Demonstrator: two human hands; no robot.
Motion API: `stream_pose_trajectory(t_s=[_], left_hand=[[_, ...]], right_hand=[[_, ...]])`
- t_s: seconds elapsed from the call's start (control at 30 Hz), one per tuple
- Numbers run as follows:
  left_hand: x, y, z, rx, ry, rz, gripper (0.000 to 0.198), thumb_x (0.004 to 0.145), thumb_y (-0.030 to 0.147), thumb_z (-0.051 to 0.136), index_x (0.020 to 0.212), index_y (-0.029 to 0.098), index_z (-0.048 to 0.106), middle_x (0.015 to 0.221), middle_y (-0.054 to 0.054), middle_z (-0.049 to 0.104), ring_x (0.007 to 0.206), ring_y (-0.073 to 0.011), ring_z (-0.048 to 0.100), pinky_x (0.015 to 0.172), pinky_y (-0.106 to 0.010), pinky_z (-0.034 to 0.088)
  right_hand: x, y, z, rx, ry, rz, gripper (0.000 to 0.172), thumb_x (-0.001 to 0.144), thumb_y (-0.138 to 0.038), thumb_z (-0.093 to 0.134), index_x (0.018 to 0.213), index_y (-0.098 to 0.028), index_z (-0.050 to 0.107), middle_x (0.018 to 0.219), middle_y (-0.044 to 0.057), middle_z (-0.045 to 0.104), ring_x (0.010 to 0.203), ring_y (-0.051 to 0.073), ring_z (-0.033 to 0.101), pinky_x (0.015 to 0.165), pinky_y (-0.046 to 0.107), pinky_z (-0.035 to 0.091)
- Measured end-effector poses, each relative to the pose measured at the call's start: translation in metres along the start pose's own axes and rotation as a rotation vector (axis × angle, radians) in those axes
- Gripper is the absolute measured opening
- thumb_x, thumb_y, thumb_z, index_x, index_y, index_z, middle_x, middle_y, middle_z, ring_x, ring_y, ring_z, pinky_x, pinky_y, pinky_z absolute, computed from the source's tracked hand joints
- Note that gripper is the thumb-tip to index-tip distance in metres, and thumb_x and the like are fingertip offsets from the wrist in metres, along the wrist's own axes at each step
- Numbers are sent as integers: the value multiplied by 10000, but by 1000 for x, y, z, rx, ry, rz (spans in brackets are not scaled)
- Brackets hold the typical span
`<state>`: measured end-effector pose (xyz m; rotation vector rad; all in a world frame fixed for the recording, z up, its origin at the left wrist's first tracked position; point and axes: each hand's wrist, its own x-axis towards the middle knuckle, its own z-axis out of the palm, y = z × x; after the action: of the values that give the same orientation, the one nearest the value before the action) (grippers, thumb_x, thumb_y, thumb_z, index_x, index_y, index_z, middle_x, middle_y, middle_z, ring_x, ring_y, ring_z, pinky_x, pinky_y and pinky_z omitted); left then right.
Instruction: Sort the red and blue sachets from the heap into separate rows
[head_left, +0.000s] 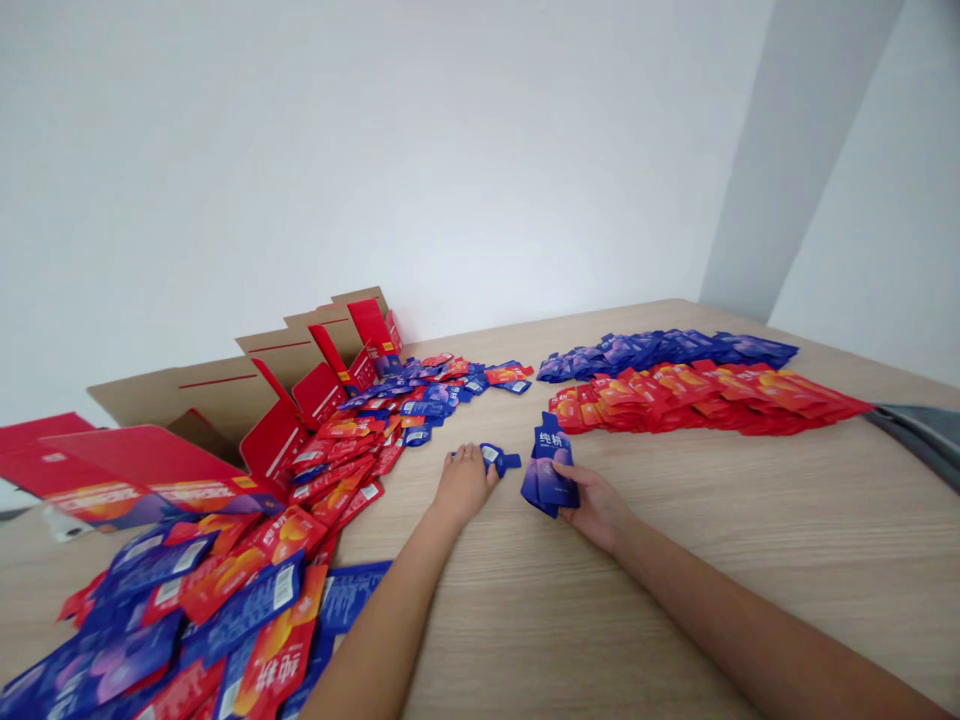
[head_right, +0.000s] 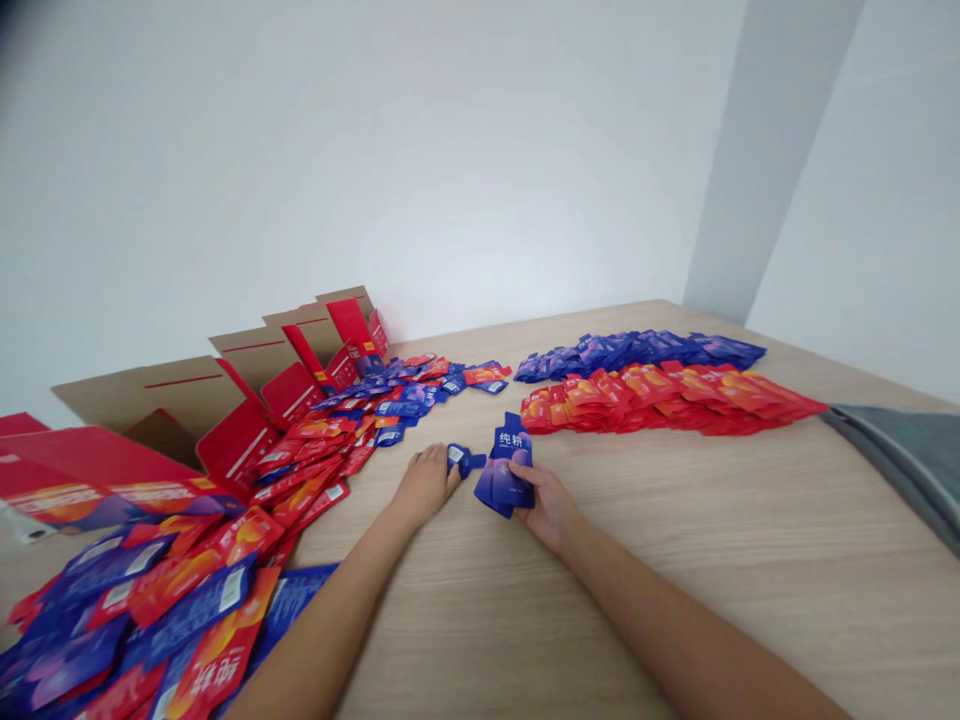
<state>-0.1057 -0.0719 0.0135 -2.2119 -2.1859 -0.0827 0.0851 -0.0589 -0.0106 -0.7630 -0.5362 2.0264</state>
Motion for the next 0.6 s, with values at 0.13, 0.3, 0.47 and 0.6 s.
stream_pose_trajectory(t_s=[0.13, 0.3, 0.47, 0.6], left_hand=[[-8, -7, -13, 43, -115, 8, 467, 780, 69, 423, 1238, 53, 511, 1302, -213, 530, 1217, -266, 492, 1002, -374, 374], [-17, -15, -47, 30, -149, 38, 346, 766, 89, 428, 1005, 172, 665, 1008, -133, 698, 964, -260, 640, 817, -337, 465], [-29, -5, -75, -339, -287, 274, 184, 751, 252, 541, 847, 188, 684, 841, -44, 706, 781, -207, 633, 693, -271, 455], [-27, -1, -69, -681, -384, 262, 215, 674, 273, 649, 856, 158, 659, 806, -9, 682, 748, -175, 603, 678, -252, 453]], right_hand=[[-3, 0, 7, 4, 23, -30, 129, 650, -172, 726, 765, -188, 671, 739, -9, 699, 634, 121, 615, 632, 247, 499], [-7, -2, 11, -23, -26, -88, 137, 668, -152, 718, 795, -191, 687, 740, 8, 703, 678, 143, 633, 668, 256, 508], [-17, -3, 13, 3, -144, 50, 94, 706, -203, 703, 795, -199, 672, 760, 12, 706, 674, 140, 648, 666, 256, 518], [-26, 3, 16, -158, -260, 126, 226, 689, -196, 728, 906, -197, 666, 759, 12, 708, 637, 140, 650, 651, 264, 526]])
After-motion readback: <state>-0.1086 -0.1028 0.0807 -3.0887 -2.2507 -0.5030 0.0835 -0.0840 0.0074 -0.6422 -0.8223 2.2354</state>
